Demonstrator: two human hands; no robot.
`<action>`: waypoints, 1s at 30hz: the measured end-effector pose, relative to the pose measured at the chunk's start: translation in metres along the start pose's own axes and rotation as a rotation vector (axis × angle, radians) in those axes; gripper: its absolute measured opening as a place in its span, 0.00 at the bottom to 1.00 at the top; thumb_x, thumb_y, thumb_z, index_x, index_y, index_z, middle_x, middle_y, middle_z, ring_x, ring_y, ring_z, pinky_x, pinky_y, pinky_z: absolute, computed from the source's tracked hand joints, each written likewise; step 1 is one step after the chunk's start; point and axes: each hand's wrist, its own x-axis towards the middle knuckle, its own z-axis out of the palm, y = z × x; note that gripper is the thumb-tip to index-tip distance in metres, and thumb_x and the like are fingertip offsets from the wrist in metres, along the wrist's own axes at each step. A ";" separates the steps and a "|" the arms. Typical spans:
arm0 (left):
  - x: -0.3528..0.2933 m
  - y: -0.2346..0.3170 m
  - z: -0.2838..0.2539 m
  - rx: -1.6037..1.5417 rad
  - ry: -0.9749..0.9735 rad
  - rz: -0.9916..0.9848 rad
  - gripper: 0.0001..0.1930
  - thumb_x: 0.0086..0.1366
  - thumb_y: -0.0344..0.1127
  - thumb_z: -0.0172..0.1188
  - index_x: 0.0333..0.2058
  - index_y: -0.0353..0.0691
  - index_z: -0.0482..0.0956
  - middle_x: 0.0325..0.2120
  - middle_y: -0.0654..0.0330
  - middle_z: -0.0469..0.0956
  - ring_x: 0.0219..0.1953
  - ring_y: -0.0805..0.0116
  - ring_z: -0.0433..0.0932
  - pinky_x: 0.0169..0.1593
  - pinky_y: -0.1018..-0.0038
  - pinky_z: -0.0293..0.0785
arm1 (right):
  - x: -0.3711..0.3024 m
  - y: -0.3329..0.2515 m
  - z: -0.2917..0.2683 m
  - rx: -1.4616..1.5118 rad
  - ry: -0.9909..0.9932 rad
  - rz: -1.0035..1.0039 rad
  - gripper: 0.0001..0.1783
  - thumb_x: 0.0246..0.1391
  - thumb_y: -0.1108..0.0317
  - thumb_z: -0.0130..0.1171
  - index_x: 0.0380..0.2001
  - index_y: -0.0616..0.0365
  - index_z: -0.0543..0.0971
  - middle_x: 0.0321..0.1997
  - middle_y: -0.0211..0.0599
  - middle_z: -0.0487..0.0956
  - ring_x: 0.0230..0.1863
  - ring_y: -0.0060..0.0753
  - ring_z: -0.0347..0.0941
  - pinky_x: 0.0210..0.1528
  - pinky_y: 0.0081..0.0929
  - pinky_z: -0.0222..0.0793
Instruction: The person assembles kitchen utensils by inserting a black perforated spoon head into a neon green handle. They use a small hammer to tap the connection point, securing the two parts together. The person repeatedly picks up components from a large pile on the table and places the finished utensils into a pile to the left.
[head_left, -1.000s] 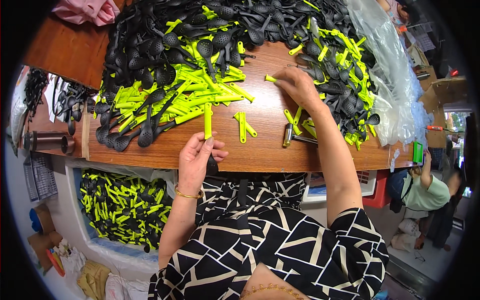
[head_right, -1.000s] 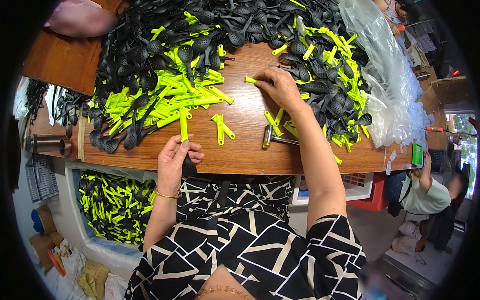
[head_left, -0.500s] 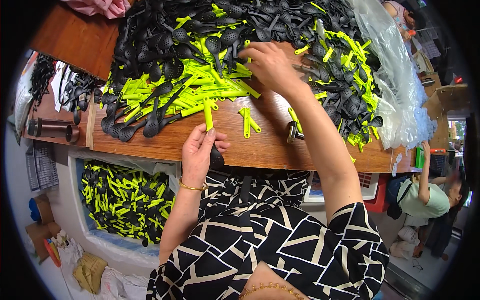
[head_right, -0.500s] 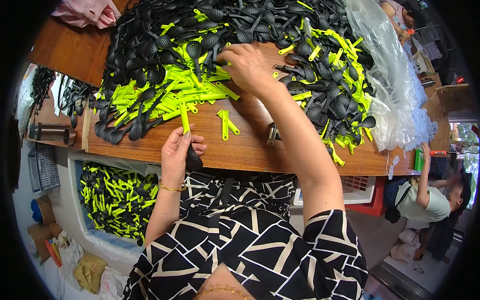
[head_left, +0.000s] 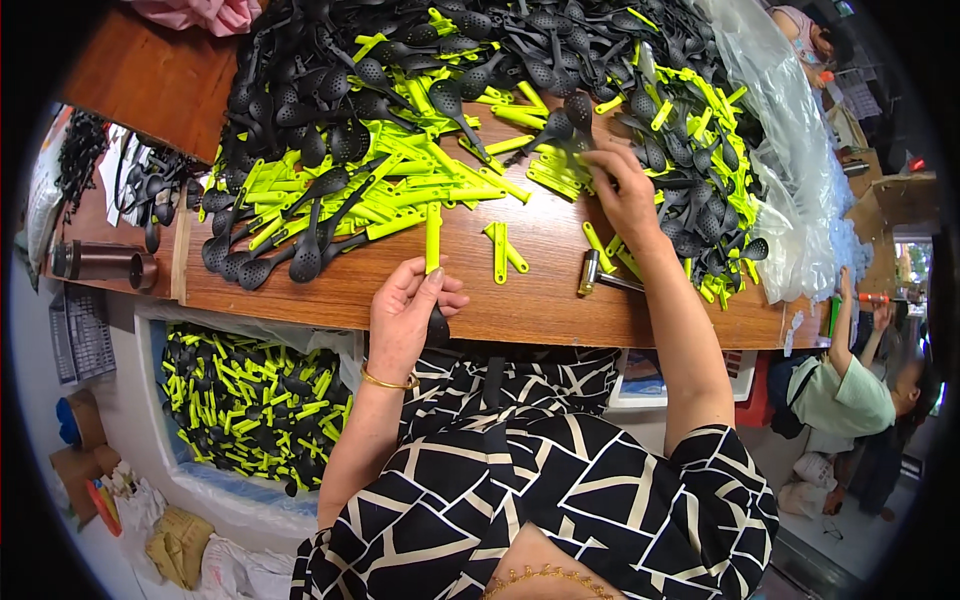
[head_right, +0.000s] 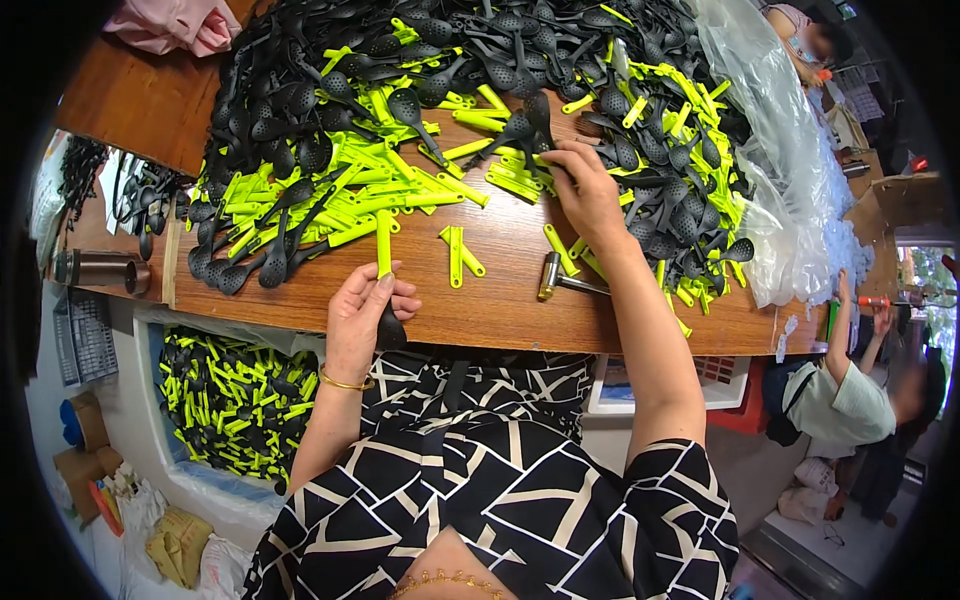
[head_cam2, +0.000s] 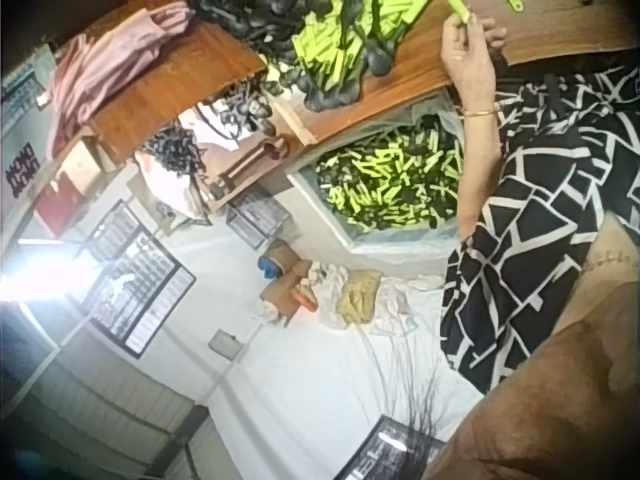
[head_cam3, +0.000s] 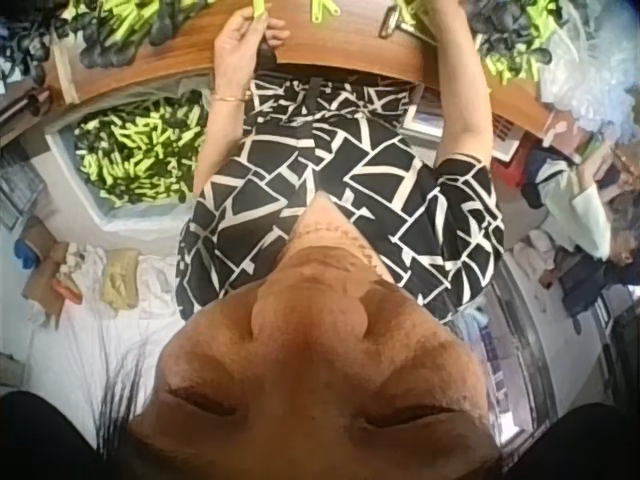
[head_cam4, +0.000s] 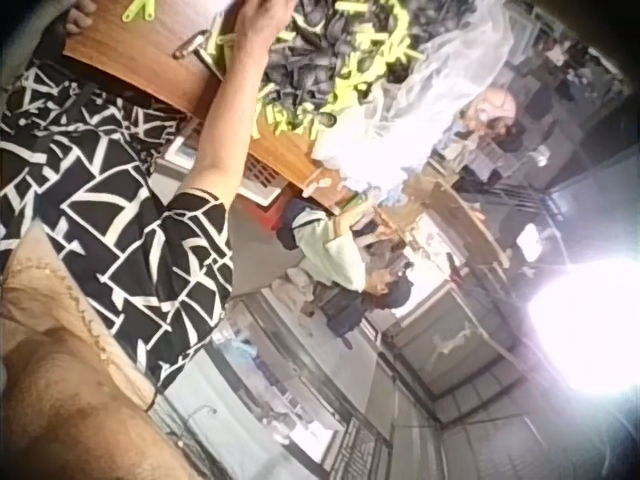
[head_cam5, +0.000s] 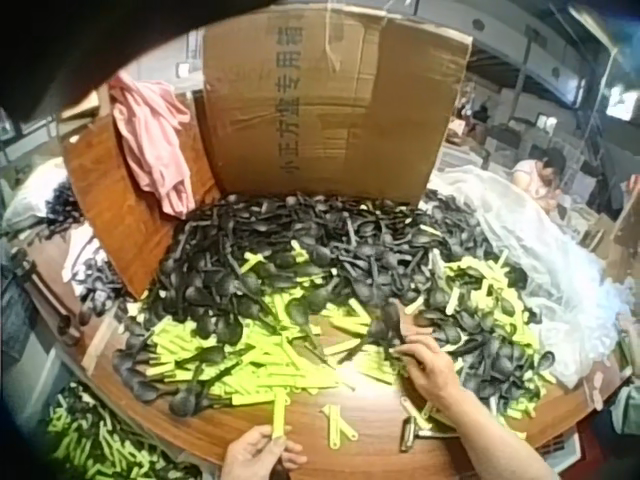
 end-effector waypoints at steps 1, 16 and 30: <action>0.000 0.000 0.000 0.001 -0.002 0.001 0.15 0.78 0.37 0.58 0.57 0.35 0.78 0.38 0.56 0.85 0.36 0.68 0.87 0.42 0.75 0.83 | -0.004 0.004 -0.006 0.004 0.025 0.031 0.15 0.59 0.77 0.65 0.49 0.54 0.84 0.54 0.43 0.82 0.55 0.47 0.81 0.56 0.36 0.77; -0.001 -0.001 0.001 0.013 0.029 0.005 0.16 0.78 0.38 0.58 0.57 0.35 0.78 0.38 0.56 0.85 0.36 0.69 0.87 0.42 0.76 0.83 | 0.006 0.033 -0.040 -0.378 0.157 0.056 0.19 0.57 0.74 0.65 0.53 0.50 0.85 0.61 0.39 0.81 0.62 0.46 0.74 0.69 0.44 0.66; 0.000 -0.007 0.000 0.027 0.045 0.026 0.14 0.79 0.37 0.58 0.56 0.35 0.78 0.38 0.56 0.85 0.35 0.69 0.87 0.41 0.75 0.82 | 0.069 -0.074 0.074 -0.257 -0.309 -0.130 0.15 0.53 0.74 0.60 0.46 0.60 0.78 0.34 0.52 0.85 0.40 0.56 0.84 0.44 0.50 0.79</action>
